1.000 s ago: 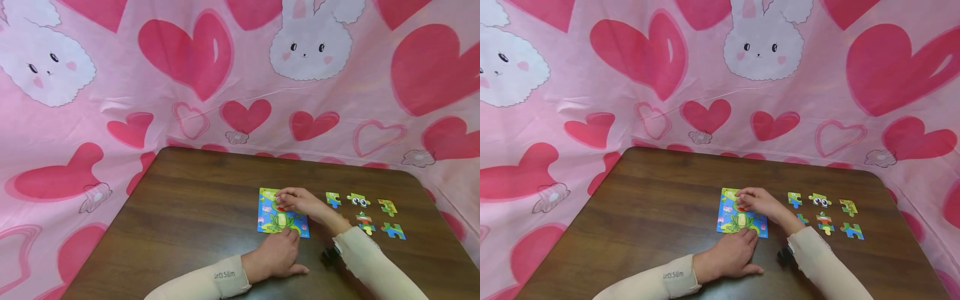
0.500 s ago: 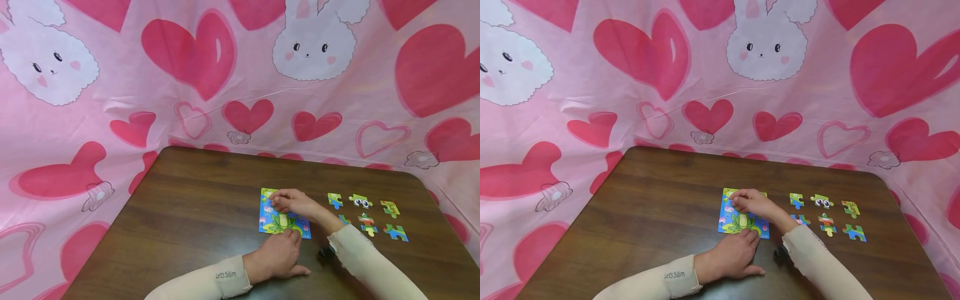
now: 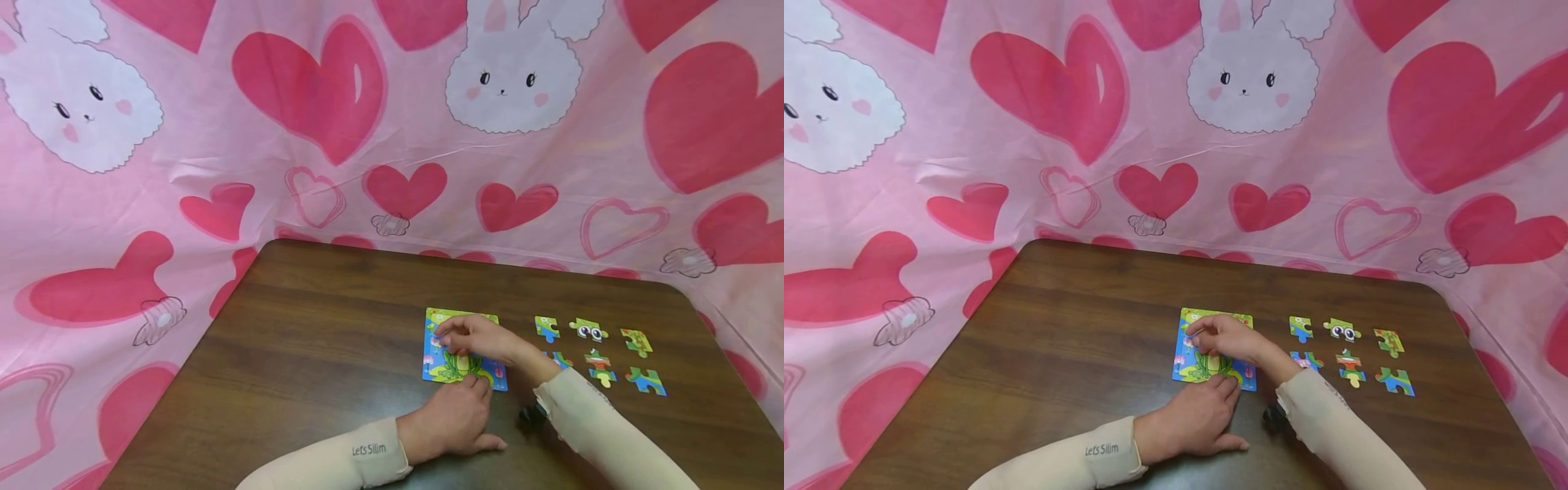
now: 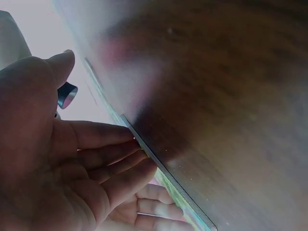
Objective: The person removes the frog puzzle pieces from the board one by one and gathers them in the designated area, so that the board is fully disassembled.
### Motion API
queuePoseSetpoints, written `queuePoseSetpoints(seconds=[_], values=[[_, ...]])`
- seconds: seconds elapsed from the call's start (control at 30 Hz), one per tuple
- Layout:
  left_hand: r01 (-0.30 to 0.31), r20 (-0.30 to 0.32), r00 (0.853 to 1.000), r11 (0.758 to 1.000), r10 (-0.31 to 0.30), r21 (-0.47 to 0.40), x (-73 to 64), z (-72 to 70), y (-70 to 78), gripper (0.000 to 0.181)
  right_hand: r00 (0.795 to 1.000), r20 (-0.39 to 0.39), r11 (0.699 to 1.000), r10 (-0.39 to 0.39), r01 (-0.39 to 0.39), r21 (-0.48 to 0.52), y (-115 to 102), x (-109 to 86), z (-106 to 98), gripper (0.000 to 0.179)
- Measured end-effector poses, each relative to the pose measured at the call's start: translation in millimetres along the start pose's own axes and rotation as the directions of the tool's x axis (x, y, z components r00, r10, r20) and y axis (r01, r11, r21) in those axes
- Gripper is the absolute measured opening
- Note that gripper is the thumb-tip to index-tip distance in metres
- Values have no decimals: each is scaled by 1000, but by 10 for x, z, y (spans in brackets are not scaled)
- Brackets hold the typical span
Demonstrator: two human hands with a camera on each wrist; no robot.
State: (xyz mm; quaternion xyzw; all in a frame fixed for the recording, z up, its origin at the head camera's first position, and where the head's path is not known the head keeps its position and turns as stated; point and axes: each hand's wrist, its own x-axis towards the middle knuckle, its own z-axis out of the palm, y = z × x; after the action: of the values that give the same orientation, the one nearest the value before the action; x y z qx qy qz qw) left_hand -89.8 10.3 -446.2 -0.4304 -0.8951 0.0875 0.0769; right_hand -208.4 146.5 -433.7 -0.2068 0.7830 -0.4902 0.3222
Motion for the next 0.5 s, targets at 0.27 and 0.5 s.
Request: queuePoseSetpoints(seconds=[0.27, 0.5], values=[[0, 6, 1000, 1000, 0, -6, -1, 1, 1, 71, 996, 66, 997, -53, 57, -55, 46, 30, 7, 35], [-9, 6, 1000, 1000, 9, 15, 3, 20, -1, 71, 995, 74, 994, -63, 69, -80, 41, 17, 23, 41]])
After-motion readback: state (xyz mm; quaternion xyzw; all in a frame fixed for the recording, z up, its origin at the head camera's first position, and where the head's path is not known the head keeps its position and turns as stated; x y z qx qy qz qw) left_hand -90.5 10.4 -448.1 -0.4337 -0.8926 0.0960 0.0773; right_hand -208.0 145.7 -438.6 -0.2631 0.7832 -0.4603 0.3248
